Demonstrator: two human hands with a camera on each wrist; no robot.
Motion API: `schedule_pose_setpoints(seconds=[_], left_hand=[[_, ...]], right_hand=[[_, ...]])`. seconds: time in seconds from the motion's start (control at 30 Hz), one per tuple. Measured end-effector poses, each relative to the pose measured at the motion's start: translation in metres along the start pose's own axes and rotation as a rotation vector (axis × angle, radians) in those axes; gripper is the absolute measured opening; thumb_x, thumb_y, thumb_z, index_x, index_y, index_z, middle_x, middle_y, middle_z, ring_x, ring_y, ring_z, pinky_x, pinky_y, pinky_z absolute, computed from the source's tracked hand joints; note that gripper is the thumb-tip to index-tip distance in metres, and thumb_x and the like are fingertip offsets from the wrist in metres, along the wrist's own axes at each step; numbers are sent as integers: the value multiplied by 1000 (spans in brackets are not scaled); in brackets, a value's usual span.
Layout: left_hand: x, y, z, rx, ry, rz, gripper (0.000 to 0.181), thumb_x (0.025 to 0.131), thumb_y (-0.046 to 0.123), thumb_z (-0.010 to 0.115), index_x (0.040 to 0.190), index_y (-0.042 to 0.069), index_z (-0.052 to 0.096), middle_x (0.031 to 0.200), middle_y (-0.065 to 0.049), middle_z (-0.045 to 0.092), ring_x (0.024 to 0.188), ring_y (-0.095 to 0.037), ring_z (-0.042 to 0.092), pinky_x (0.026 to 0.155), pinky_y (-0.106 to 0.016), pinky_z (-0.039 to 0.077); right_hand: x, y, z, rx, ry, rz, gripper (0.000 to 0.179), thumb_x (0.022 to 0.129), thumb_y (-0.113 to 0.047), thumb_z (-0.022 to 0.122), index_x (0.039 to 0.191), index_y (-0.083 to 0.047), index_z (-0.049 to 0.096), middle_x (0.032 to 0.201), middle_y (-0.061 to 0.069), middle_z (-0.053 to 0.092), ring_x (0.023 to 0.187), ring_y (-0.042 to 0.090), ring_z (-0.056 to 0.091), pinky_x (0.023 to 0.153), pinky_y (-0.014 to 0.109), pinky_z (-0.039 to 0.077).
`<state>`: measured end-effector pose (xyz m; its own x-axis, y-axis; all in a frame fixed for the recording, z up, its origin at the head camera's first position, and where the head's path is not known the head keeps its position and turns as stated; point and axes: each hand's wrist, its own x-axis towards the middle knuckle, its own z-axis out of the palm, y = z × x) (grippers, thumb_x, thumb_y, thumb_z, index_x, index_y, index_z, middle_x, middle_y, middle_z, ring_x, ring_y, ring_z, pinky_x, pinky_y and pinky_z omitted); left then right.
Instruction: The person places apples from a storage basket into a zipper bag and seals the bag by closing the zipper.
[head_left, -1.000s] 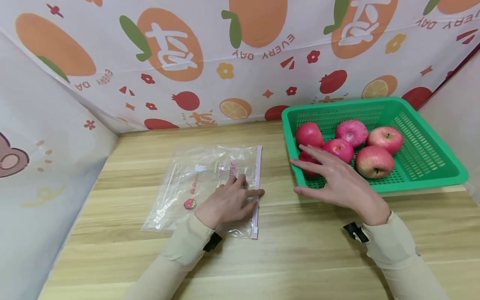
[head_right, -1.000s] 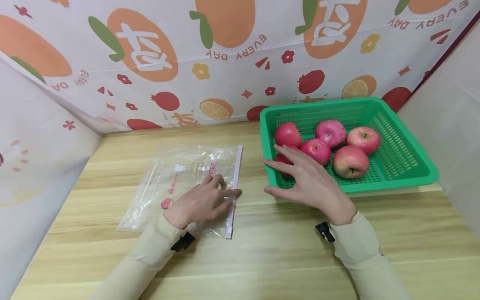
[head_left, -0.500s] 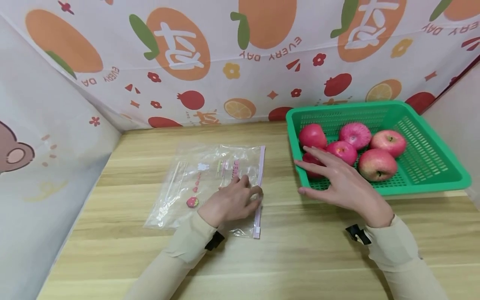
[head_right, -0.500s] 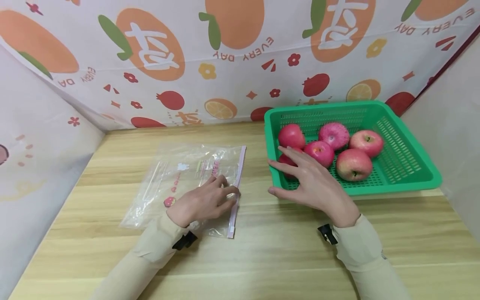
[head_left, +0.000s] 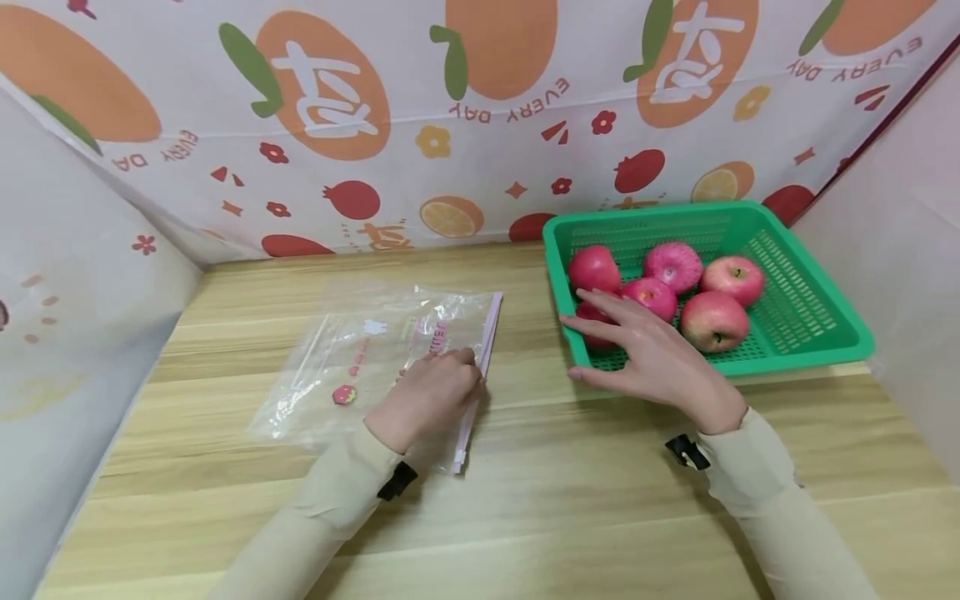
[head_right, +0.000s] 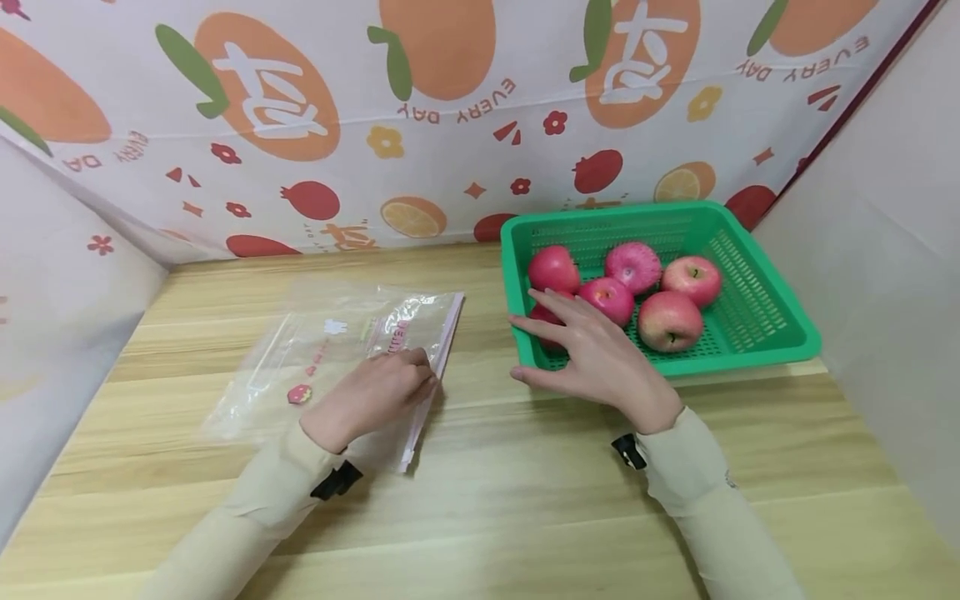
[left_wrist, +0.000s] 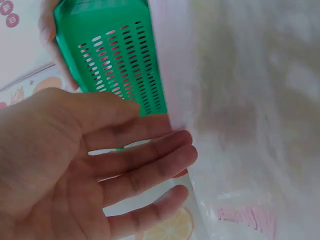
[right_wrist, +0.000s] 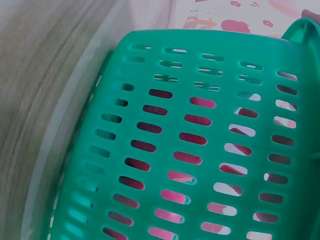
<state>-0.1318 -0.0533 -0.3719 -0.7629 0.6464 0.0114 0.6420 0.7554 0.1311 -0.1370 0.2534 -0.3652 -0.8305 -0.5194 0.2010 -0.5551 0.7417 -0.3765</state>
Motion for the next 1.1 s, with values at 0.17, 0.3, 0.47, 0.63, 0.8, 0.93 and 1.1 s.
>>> schedule_pose_setpoints(seconds=[0.17,0.3,0.47,0.63,0.8,0.93,1.1], left_hand=[[-3,-5,-7,24,109,5,7,90,2,71,84,-1,73,77,-9,59,59,-16,56,48,-28,52],[-3,-7,-11,60,229,13,4,88,0,72,83,-1,72,77,-9,58,55,-16,55,44,-27,49],[-6,-8,-18,52,327,9,1,85,-3,73,86,-2,72,81,-10,58,54,-18,57,44,-26,49],[-11,-11,-25,38,366,10,5,84,-5,71,87,-2,71,83,-10,57,53,-19,57,43,-26,48],[-18,-16,-30,11,386,3,5,83,-5,72,86,-1,71,82,-10,57,53,-20,54,45,-27,47],[-27,-19,-33,-2,412,2,6,82,-6,72,82,0,70,80,-10,56,52,-19,49,45,-26,43],[-41,-23,-38,7,440,-22,7,81,-6,71,83,1,71,81,-9,57,55,-18,49,47,-26,45]], right_hand=[[-2,1,-4,-32,-37,12,71,87,-60,73,149,-33,53,160,5,41,150,31,34,118,59,38],[-6,2,-8,-62,-47,13,71,87,-56,75,149,-31,53,160,7,41,150,33,34,121,61,30],[-7,0,-13,-97,-47,0,71,87,-60,72,149,-30,53,160,9,41,149,34,34,121,62,30],[-5,-3,-17,-126,-61,-13,72,88,-63,69,149,-29,53,161,11,40,150,34,33,121,63,29],[-4,-7,-18,-142,-71,-17,73,88,-64,69,149,-28,54,160,10,41,148,34,35,118,63,35],[-3,-10,-17,-139,-85,-23,72,87,-61,72,149,-27,54,159,10,43,148,35,37,117,62,37],[3,-18,-14,-130,-106,-43,73,87,-57,75,150,-29,52,159,8,43,148,35,36,121,62,31]])
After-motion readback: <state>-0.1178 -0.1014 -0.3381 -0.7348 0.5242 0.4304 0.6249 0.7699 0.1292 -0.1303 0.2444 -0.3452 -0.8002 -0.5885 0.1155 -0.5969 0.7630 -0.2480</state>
